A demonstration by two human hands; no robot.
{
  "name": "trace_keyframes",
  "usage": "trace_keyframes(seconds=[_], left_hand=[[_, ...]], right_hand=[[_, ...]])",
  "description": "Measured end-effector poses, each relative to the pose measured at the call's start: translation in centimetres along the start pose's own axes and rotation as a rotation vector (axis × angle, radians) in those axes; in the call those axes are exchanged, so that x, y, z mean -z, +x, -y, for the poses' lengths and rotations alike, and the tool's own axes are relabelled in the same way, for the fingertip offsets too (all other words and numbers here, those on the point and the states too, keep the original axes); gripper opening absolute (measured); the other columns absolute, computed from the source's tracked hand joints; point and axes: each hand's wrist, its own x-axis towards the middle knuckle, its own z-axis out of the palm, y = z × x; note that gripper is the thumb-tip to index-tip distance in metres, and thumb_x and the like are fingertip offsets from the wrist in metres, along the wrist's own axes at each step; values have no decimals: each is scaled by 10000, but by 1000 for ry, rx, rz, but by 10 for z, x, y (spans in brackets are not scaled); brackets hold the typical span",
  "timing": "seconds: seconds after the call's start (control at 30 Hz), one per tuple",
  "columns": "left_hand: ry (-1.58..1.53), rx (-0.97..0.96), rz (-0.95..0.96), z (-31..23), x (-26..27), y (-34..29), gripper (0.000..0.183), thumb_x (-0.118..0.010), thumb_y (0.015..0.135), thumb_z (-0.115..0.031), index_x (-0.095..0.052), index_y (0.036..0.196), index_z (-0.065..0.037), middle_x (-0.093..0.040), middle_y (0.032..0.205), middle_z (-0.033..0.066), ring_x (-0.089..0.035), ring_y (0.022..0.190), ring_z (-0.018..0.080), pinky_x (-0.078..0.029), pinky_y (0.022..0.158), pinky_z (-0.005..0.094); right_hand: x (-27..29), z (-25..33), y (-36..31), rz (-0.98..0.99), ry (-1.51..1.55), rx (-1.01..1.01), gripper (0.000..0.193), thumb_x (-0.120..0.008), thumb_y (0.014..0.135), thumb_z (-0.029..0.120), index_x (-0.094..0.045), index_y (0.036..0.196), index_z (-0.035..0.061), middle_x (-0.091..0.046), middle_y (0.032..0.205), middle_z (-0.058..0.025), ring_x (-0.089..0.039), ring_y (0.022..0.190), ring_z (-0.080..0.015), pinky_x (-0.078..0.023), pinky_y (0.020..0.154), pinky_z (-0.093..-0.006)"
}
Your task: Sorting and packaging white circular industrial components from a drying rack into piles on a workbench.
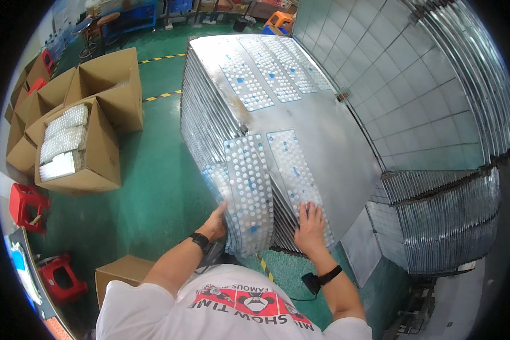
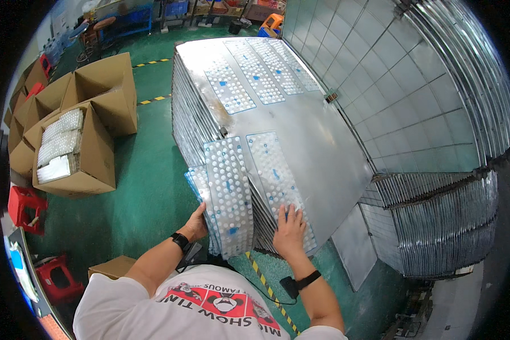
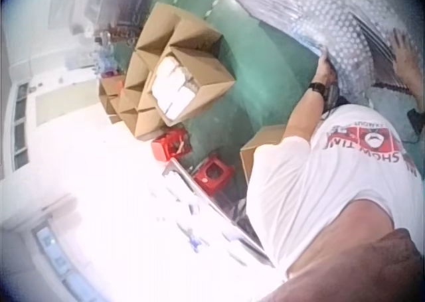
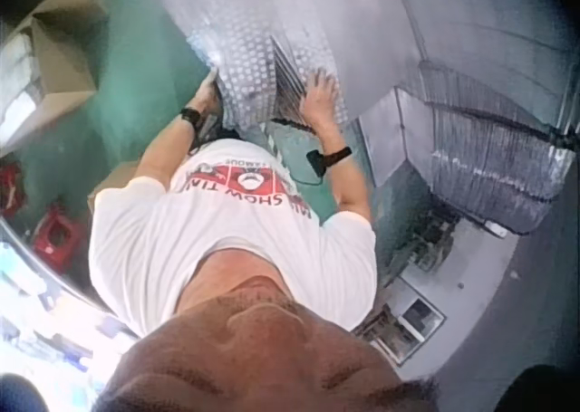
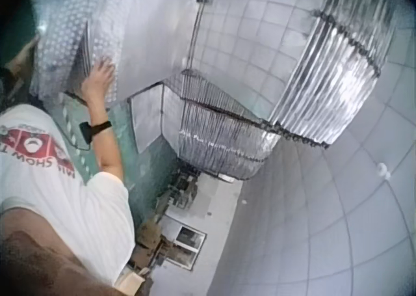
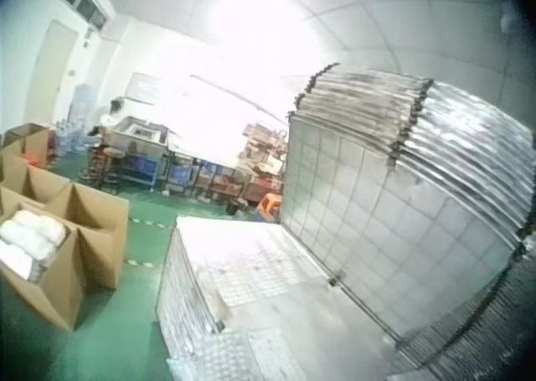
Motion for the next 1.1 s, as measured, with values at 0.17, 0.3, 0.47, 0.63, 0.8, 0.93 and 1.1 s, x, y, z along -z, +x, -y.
trace_keyframes(seconds=[0.17,0.3,0.47,0.63,0.8,0.93,1.1], left_hand=[[24,-20,-20,-3,-3,-14,928,-629,715,-621,-287,1402,-100,-359,1416,100,-358,1278,284,-247,1069,453],[23,-86,-13,-9,1,-15,892,-635,724,-599,-312,1386,-96,-382,1398,95,-368,1268,283,-243,1072,451],[-15,-186,5,-40,5,-44,891,-635,720,-602,-321,1380,-92,-396,1385,101,-373,1265,275,-251,1069,446],[-21,-280,4,-73,15,-62,860,-613,750,-587,-315,1382,-86,-408,1373,110,-371,1268,275,-257,1069,444],[-54,-425,-6,-104,32,-56,831,-592,766,-574,-317,1380,-86,-417,1367,115,-404,1246,280,-293,1055,457],[-56,-519,-75,-143,35,-59,844,-627,738,-529,-331,1358,-38,-439,1336,146,-412,1232,304,-308,1047,448],[-36,-560,-136,-199,46,-35,926,-649,689,-583,-296,1386,-85,-428,1348,136,-418,1227,324,-304,1045,483]], right_hand=[[-9,56,-15,-6,203,26,619,-465,755,59,-332,1358,11,-300,1386,-255,-306,1220,-509,-261,981,-603],[-18,112,-12,60,157,269,577,-490,794,127,-350,1341,8,-316,1364,-285,-367,1181,-505,-337,943,-575],[31,132,2,176,137,462,616,-572,803,232,-352,1326,-8,-346,1319,-322,-438,1141,-467,-398,915,-519],[55,142,58,9,467,405,763,-629,793,370,-305,1309,-89,-395,1262,-336,-418,1182,-426,-383,966,-425],[17,157,126,297,619,433,895,-619,816,396,-140,1352,-137,-357,1303,-342,-397,1218,-409,-350,1005,-395],[47,169,172,367,444,622,872,-587,832,435,-173,1355,-126,-307,1361,-321,-368,1252,-399,-317,1036,-387],[102,147,306,198,488,663,709,-556,841,450,-356,1308,-44,-369,1331,-287,-379,1234,-405,-320,1035,-395]])
